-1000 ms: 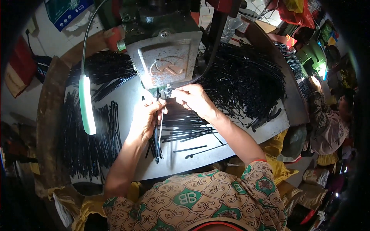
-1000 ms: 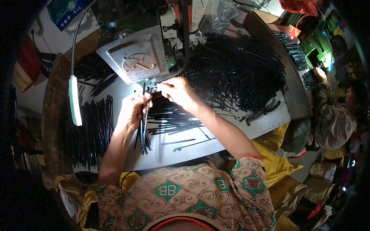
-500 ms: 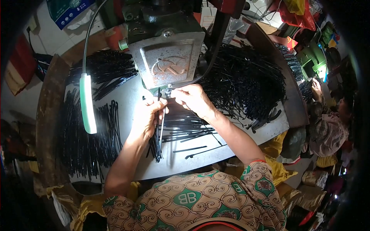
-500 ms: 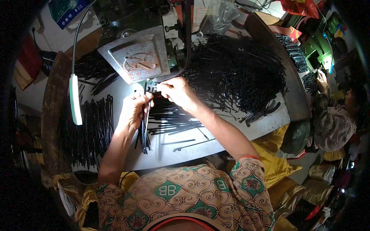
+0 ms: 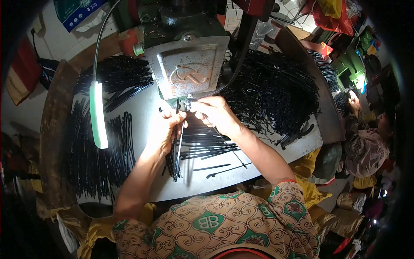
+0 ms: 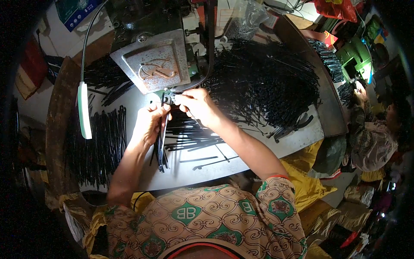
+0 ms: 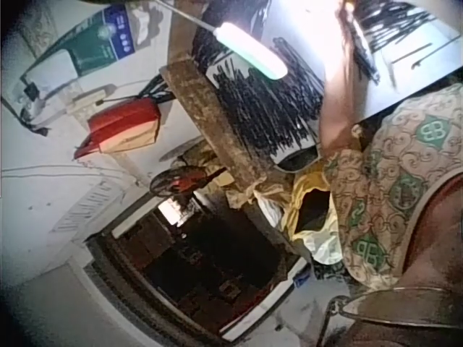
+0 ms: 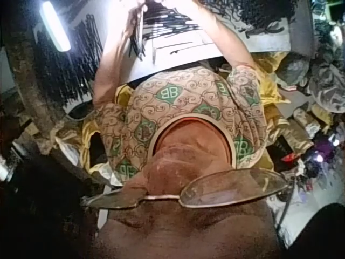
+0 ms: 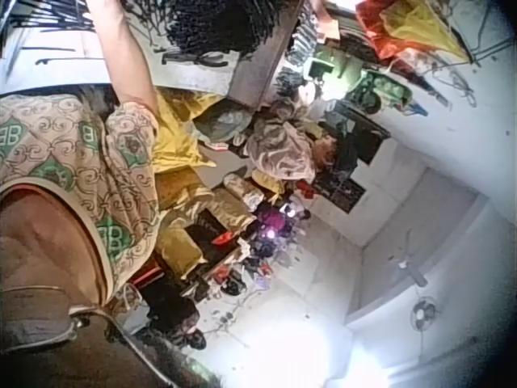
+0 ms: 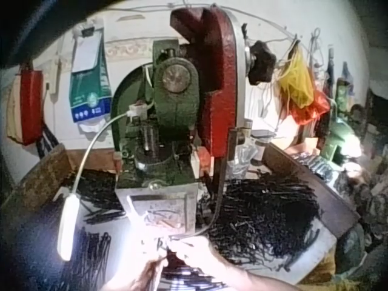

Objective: The person crimps black plastic rods using a tabletop press machine, gathers the processed rods into a bundle by hand, and places them into a sack.

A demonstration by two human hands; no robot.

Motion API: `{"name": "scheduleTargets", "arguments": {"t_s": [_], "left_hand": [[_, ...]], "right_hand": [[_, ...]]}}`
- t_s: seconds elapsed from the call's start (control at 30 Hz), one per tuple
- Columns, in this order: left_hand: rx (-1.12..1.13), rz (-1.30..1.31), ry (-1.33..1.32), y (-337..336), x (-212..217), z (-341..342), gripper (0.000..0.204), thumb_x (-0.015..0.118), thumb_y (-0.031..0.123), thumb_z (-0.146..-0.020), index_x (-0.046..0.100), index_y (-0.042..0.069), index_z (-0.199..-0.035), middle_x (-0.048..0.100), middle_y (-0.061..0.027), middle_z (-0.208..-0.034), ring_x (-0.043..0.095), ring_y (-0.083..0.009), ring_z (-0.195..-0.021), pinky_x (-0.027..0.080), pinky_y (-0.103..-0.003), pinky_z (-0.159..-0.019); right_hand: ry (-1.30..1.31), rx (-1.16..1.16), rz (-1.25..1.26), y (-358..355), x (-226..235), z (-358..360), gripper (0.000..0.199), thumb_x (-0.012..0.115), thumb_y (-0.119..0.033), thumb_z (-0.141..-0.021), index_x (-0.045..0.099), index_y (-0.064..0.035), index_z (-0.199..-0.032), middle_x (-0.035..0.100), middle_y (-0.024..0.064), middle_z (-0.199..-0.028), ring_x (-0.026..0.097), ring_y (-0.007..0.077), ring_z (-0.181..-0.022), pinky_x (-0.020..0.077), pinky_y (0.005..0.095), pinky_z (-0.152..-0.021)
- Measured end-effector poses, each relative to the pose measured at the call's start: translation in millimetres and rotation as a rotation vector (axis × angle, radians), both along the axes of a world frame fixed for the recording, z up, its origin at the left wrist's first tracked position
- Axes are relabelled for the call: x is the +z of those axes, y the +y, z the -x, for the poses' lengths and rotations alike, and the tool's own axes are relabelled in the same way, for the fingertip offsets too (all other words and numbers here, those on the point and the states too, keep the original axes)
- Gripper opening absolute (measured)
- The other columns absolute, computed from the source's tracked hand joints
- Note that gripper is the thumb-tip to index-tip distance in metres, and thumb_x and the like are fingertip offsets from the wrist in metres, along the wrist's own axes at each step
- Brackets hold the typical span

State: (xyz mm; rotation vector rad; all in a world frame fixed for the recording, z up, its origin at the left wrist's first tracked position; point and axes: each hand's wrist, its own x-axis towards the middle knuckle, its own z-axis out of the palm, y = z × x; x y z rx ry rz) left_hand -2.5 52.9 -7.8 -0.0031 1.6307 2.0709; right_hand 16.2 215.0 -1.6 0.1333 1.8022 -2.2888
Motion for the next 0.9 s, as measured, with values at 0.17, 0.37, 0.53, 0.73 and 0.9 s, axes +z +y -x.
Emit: {"name": "scheduleTargets", "arguments": {"t_s": [0.17, 0.37, 0.53, 0.73, 0.9], "left_hand": [[-0.071, 0.060, -0.025, -9, 6, -3, 0.011, 0.057, 0.014, -0.074, 0.052, 0.007, -0.070, 0.053, -0.0019, -0.055, 0.038, -0.0060, -0.038, 0.028, -0.018, -0.035], [-0.010, 0.010, -0.014, 2, -1, -3, 0.013, 0.058, 0.016, -0.075, 0.052, 0.007, -0.067, 0.053, -0.0010, -0.056, 0.038, -0.0052, -0.039, 0.027, -0.017, -0.036], [0.036, -0.022, 0.014, 6, -5, -1, 0.016, 0.058, 0.015, -0.075, 0.053, 0.007, -0.062, 0.051, -0.0002, -0.051, 0.036, -0.0043, -0.036, 0.024, -0.017, -0.034], [0.044, 0.010, 0.044, 8, -2, -1, 0.013, 0.058, 0.015, -0.075, 0.053, 0.007, -0.066, 0.052, -0.0011, -0.054, 0.036, -0.0053, -0.037, 0.025, -0.017, -0.034], [0.068, -0.053, 0.062, 8, -5, -1, 0.012, 0.059, 0.013, -0.074, 0.053, 0.006, -0.065, 0.052, -0.0019, -0.053, 0.036, -0.0056, -0.036, 0.025, -0.017, -0.034]], "right_hand": [[0.049, 0.046, -0.064, 3, 3, -7, 0.018, 0.050, -0.014, -0.080, 0.055, 0.0007, -0.072, 0.046, 0.0002, -0.055, 0.034, 0.0033, -0.038, 0.0259, 0.0172, -0.034], [0.075, -0.009, 0.018, -7, -1, -5, 0.016, 0.050, -0.013, -0.080, 0.053, 0.0010, -0.073, 0.046, 0.0009, -0.058, 0.035, 0.0035, -0.040, 0.0264, 0.0170, -0.035], [0.080, -0.082, 0.066, -15, -3, -2, 0.019, 0.050, -0.012, -0.079, 0.051, -0.0011, -0.064, 0.045, 0.0000, -0.052, 0.036, 0.0047, -0.038, 0.0267, 0.0179, -0.033], [0.083, -0.088, 0.028, -14, -1, -2, 0.021, 0.050, -0.013, -0.080, 0.050, -0.0018, -0.062, 0.044, -0.0004, -0.050, 0.036, 0.0044, -0.038, 0.0263, 0.0176, -0.034], [0.100, -0.069, 0.027, -14, -3, -2, 0.022, 0.049, -0.013, -0.080, 0.050, -0.0019, -0.062, 0.044, -0.0004, -0.050, 0.035, 0.0042, -0.038, 0.0259, 0.0176, -0.034]]}}
